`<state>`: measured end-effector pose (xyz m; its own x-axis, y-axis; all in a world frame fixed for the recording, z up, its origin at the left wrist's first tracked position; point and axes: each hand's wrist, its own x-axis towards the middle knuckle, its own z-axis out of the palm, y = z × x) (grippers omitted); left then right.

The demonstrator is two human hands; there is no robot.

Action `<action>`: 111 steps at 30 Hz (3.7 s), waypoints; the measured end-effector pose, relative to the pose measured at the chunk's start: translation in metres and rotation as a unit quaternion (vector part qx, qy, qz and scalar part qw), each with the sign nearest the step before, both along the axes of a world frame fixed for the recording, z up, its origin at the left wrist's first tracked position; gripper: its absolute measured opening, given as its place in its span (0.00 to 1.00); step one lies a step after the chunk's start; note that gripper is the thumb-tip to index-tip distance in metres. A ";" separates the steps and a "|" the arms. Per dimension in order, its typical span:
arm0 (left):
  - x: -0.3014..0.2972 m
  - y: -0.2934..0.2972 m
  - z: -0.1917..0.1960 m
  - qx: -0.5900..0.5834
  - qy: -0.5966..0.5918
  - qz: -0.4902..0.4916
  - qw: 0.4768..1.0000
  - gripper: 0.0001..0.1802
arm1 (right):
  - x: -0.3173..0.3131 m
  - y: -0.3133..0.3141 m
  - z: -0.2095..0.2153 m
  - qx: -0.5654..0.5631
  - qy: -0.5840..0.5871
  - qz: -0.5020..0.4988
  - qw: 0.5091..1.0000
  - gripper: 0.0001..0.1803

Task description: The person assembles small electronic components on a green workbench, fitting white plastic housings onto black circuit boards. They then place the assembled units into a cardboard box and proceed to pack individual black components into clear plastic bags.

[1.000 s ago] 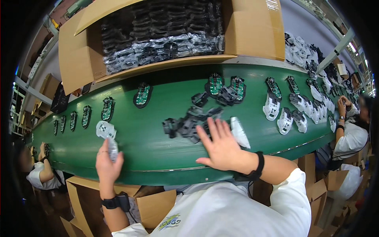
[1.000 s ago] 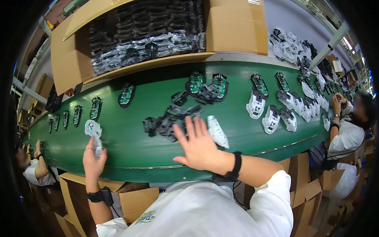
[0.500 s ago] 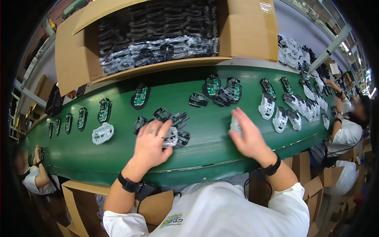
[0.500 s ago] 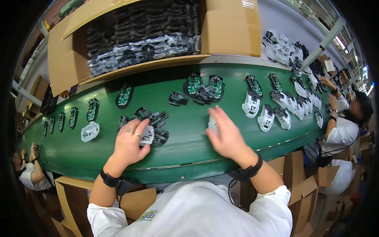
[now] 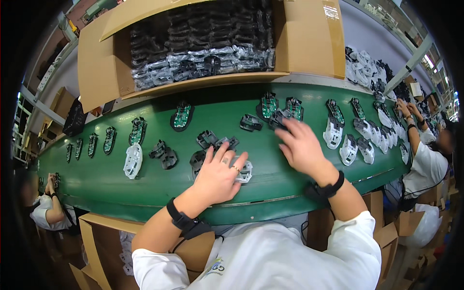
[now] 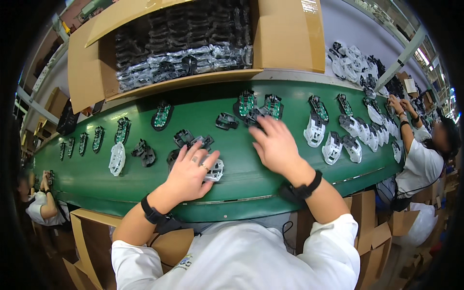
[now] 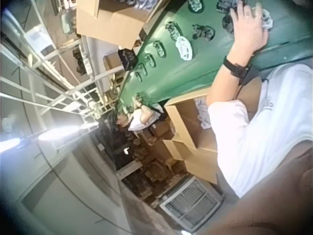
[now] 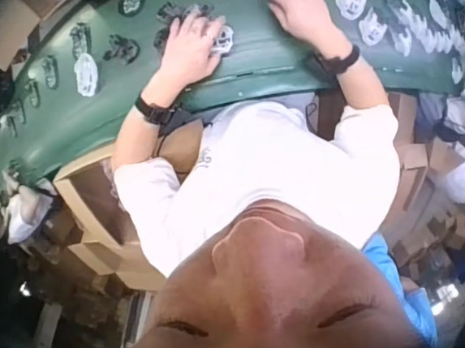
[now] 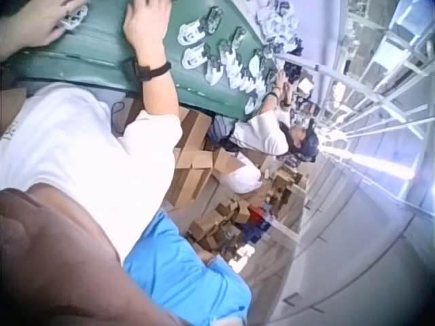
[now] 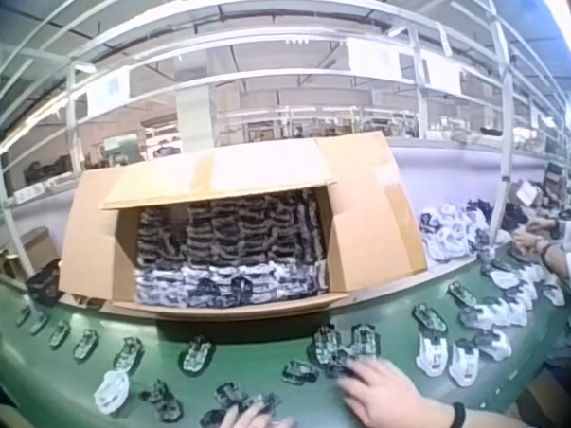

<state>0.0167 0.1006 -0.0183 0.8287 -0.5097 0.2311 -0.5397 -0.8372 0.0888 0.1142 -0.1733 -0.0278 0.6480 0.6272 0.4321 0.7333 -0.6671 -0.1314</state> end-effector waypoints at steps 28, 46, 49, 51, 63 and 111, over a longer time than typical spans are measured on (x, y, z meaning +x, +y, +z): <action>0.001 0.040 -0.033 -0.478 0.028 0.199 0.855 0.23 | 0.007 0.054 -0.023 0.305 0.439 -0.028 0.845 0.13; -0.016 0.028 -0.043 -0.547 0.146 0.160 0.809 0.25 | -0.030 0.059 -0.012 0.249 0.210 0.071 0.943 0.33; -0.023 0.020 -0.035 -0.544 0.175 0.137 0.809 0.25 | -0.043 0.080 -0.011 0.303 0.243 0.226 0.893 0.36; -0.027 0.016 -0.033 -0.549 0.181 0.130 0.805 0.26 | -0.041 0.089 -0.021 0.264 0.190 0.234 0.916 0.39; -0.032 0.012 -0.011 -0.461 0.053 0.116 0.878 0.21 | -0.057 0.103 -0.007 0.311 0.316 0.174 0.879 0.34; -0.004 0.040 -0.062 -0.660 0.169 0.164 0.713 0.19 | -0.015 0.065 -0.019 0.003 0.240 0.158 0.958 0.34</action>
